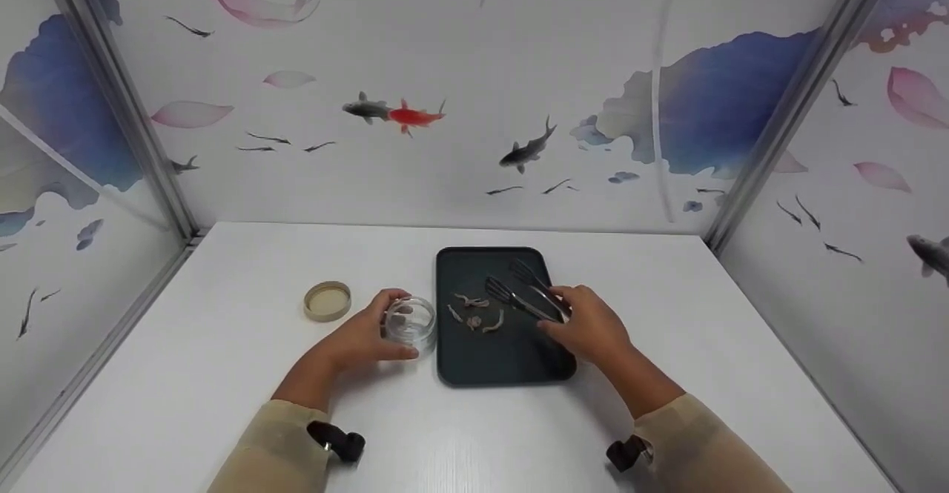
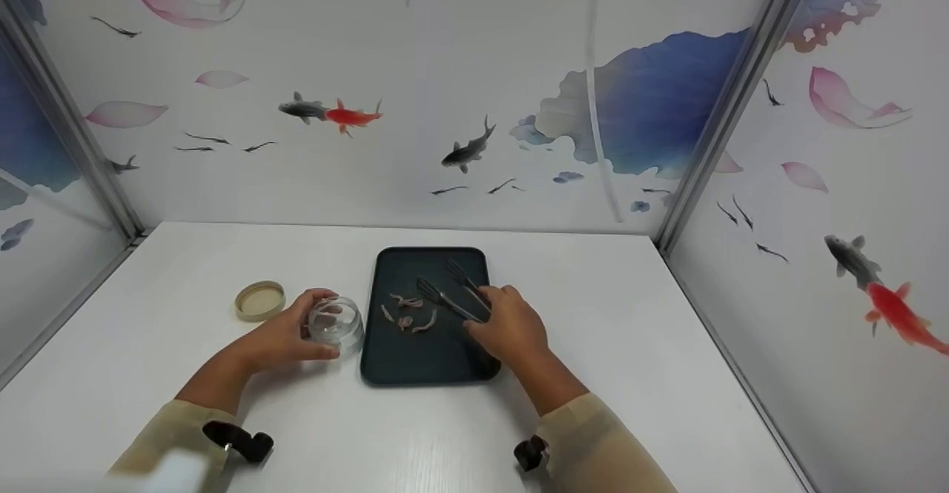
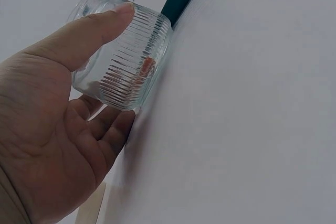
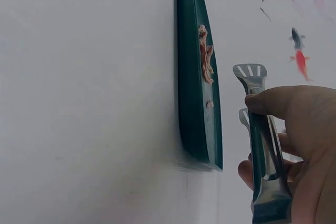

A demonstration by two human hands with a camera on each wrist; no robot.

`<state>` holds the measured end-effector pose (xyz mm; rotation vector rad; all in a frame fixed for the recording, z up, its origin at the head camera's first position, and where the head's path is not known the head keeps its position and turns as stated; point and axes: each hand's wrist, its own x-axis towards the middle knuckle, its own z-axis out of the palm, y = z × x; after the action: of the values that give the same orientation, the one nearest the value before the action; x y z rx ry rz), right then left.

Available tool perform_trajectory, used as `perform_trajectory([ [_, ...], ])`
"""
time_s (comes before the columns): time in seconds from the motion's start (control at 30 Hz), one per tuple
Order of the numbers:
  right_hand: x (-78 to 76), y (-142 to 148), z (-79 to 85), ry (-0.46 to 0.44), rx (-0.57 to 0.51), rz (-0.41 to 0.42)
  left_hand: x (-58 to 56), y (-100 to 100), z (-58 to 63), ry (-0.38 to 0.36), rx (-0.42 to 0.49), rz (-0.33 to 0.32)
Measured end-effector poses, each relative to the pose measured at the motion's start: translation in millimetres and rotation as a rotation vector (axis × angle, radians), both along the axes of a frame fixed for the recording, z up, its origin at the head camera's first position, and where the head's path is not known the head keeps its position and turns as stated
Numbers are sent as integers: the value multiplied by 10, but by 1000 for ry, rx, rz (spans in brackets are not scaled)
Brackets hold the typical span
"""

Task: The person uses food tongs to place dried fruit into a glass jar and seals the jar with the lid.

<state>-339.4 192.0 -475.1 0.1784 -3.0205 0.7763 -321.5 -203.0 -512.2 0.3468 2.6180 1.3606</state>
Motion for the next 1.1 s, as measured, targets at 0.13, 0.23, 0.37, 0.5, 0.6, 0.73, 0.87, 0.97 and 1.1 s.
perform_trajectory([
  [0.13, -50, 26, -55, -8, -1, 1, 0, -8, 0, -8, -10, 11],
  [0.23, -76, 43, -94, -14, 2, 5, -1, -6, 2, -15, 2, 12],
  [0.37, -94, 52, -136, -26, -3, -3, -8, 2, 1, -20, 37, -5],
  [0.5, -100, 58, -167, -43, -6, -4, -11, 4, -3, -22, 50, -13],
  [0.6, -108, 59, -179, -53, -3, 0, -10, 2, -3, -24, 49, -9],
  [0.73, -119, 66, -186, -44, -12, 5, -11, 8, -5, -24, 55, -11],
  [0.87, -123, 71, -191, -11, -19, 20, -11, 9, -7, -22, 41, -7],
  [0.97, -117, 62, -196, 6, -18, 21, -12, 5, -7, -23, 26, -4],
  [1.1, -114, 51, -199, 21, -20, 19, -12, -1, -4, -21, 15, -1],
])
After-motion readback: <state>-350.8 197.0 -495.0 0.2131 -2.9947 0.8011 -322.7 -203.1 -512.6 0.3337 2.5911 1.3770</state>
